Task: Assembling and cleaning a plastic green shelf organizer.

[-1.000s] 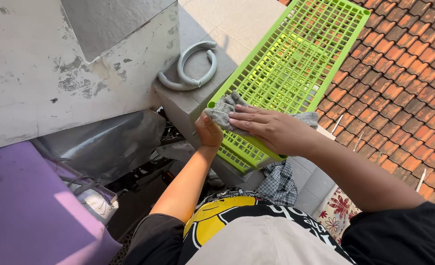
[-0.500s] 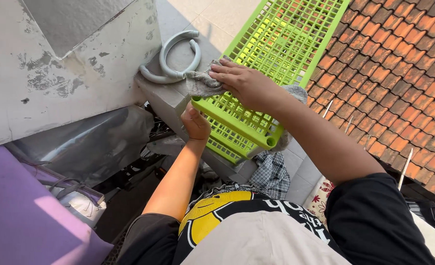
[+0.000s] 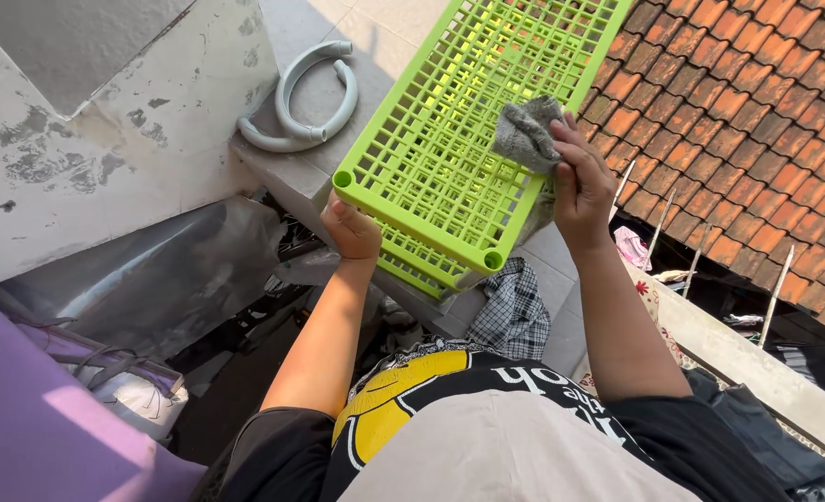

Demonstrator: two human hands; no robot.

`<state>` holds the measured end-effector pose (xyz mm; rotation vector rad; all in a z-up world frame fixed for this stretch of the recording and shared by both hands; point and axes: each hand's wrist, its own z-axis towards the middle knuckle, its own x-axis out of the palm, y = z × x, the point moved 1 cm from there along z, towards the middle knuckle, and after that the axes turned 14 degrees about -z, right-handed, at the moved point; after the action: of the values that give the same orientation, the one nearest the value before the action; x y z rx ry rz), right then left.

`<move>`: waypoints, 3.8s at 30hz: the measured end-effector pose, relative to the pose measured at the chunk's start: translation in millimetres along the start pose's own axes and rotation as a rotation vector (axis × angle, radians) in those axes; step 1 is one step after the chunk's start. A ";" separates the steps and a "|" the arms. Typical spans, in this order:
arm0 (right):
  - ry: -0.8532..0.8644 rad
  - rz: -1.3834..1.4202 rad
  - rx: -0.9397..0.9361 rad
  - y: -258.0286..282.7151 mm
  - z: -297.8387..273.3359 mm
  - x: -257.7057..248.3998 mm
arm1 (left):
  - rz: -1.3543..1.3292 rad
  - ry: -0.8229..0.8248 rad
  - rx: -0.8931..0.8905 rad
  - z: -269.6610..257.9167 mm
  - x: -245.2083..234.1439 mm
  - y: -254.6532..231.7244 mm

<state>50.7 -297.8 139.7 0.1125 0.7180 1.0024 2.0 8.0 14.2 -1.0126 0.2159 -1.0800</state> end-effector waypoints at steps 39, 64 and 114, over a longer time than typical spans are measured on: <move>0.317 0.474 0.842 -142.7 -211.2 112.4 | -0.187 -0.037 -0.150 2.7 -34.0 28.9; 0.112 0.534 0.868 -28.3 -114.8 27.2 | 1.065 0.328 0.374 126.2 -54.6 -26.9; 0.592 -0.064 0.113 187.6 93.0 -19.6 | 0.007 0.233 -0.166 75.1 -5.6 -165.4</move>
<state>-37.1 -188.3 296.4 -0.1157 1.3104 0.9374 -60.1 40.4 181.8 -1.0311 0.5048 -1.1884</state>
